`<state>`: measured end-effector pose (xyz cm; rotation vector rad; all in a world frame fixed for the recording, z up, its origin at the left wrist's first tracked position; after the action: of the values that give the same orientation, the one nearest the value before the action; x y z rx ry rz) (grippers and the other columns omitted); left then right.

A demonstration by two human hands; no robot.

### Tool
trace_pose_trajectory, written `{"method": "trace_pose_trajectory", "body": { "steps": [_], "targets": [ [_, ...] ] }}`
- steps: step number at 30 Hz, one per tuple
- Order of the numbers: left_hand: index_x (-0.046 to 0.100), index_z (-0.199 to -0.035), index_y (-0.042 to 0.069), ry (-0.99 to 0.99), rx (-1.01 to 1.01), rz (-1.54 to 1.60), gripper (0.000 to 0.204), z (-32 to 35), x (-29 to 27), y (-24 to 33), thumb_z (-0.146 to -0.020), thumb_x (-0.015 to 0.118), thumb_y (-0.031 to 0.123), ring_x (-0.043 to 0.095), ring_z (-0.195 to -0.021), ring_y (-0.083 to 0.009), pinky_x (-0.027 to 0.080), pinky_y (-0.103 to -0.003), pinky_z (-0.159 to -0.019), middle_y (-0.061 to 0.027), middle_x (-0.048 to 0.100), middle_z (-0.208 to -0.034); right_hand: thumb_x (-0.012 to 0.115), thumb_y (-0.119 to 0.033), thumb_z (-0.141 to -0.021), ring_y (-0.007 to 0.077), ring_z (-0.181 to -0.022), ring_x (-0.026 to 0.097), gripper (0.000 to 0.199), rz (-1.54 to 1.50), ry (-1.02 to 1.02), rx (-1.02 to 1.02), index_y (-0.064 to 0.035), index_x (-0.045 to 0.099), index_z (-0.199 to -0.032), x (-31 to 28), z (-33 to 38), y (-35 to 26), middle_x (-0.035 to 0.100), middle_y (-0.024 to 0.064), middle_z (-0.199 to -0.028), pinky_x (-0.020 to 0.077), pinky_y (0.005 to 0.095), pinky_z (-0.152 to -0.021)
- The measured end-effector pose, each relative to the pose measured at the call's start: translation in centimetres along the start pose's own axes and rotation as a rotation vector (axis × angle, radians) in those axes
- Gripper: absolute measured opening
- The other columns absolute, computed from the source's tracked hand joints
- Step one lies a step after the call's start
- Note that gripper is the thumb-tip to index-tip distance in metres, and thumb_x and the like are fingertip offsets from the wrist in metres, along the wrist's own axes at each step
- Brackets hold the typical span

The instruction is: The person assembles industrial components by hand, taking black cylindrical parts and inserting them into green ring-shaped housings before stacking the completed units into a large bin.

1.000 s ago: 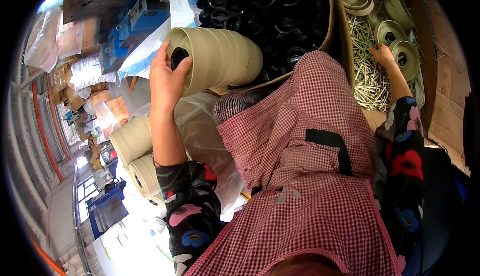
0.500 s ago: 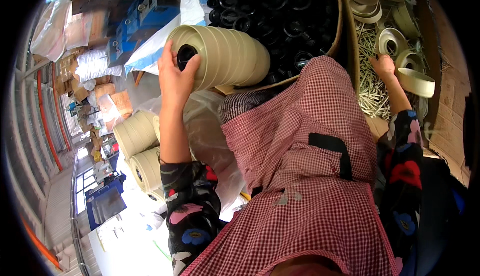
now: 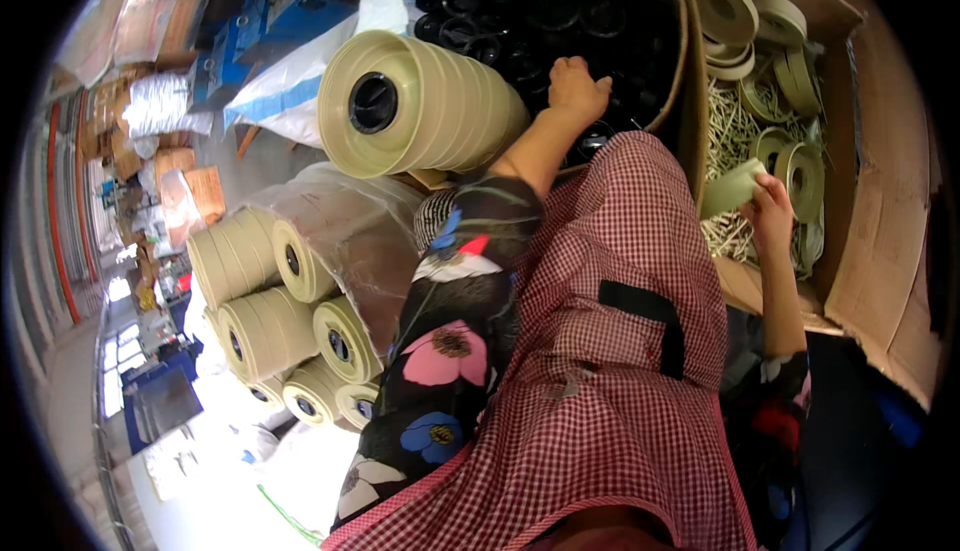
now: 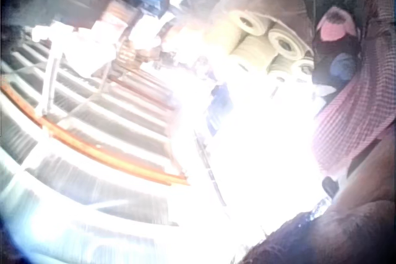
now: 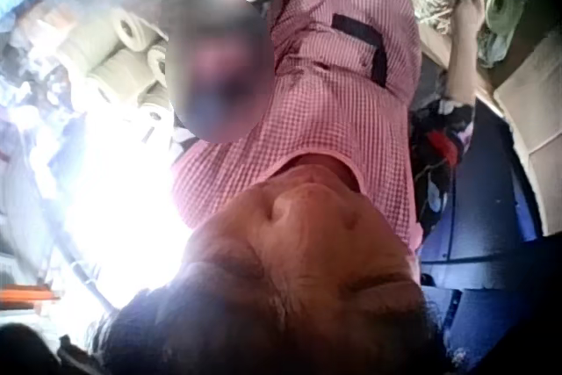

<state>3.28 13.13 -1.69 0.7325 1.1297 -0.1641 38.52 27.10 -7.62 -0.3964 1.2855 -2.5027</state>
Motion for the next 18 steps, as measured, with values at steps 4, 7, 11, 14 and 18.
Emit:
{"method": "trace_pose_trajectory", "body": {
  "steps": [4,7,11,14,18],
  "targets": [
    [0.061,-0.094,0.002,0.185,-0.079,0.065,0.031,-0.3,-0.9,-1.0,-0.075,0.068,0.025,0.056,-0.096,-0.0395,0.047,-0.043,-0.080,-0.0248,0.055,-0.104,0.045,-0.001,-0.087,0.0168,-0.099,0.053,0.027,-0.003,-0.098,-0.202,-0.0006,0.053,-0.112,-2.4,0.6,-4.8,0.055,0.0060,-0.109,0.0432,0.0281,-0.085],
    [0.065,-0.080,0.001,0.176,-0.001,0.328,0.022,0.6,-2.9,-1.9,-0.073,0.069,0.021,0.061,-0.070,-0.0304,0.048,-0.039,-0.065,-0.0182,0.063,-0.077,0.043,-0.002,-0.088,0.0208,-0.110,0.049,0.032,0.097,-0.053,-0.412,0.0016,0.051,-0.119,-1.5,2.4,-10.7,0.053,0.0105,-0.117,0.0378,0.0310,-0.095],
    [0.064,-0.078,0.001,-0.078,-0.001,0.930,0.019,6.5,-4.5,1.4,-0.075,0.070,0.019,0.056,-0.063,-0.0108,0.045,-0.027,-0.057,-0.0051,0.061,-0.066,0.042,-0.006,-0.090,0.0238,-0.114,0.048,0.036,-0.236,-0.363,-0.483,0.0034,0.047,-0.124,0.5,5.4,-15.7,0.049,0.0162,-0.125,0.0390,0.0353,-0.098],
    [0.065,-0.085,0.003,-0.175,0.169,1.254,0.009,12.4,-7.4,4.6,-0.080,0.066,0.011,0.055,-0.073,-0.0067,0.046,-0.024,-0.067,-0.0004,0.063,-0.078,0.041,-0.009,-0.092,0.0255,-0.115,0.049,0.038,-0.451,-0.653,-0.324,0.0046,0.044,-0.127,5.5,7.3,-15.7,0.047,0.0191,-0.128,0.0399,0.0370,-0.098],
    [0.059,-0.112,0.001,-0.187,0.380,1.406,0.031,19.0,-13.5,6.1,-0.082,0.063,0.004,0.052,-0.106,-0.0146,0.043,-0.029,-0.091,-0.0058,0.053,-0.122,0.040,-0.025,-0.095,0.0242,-0.121,0.043,0.046,-0.563,-0.759,-0.008,-0.0002,0.039,-0.134,15.2,10.2,-11.2,0.046,0.0159,-0.131,0.0323,0.0340,-0.103]
  ]
}}
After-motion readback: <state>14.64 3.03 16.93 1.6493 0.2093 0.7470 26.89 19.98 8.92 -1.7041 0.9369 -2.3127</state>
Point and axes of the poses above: each hand's wrist, its own z-axis away from the middle knuckle, its own x-axis out of the palm, y = z × x, the point moved 10 cm from there along -z, towards the middle knuckle
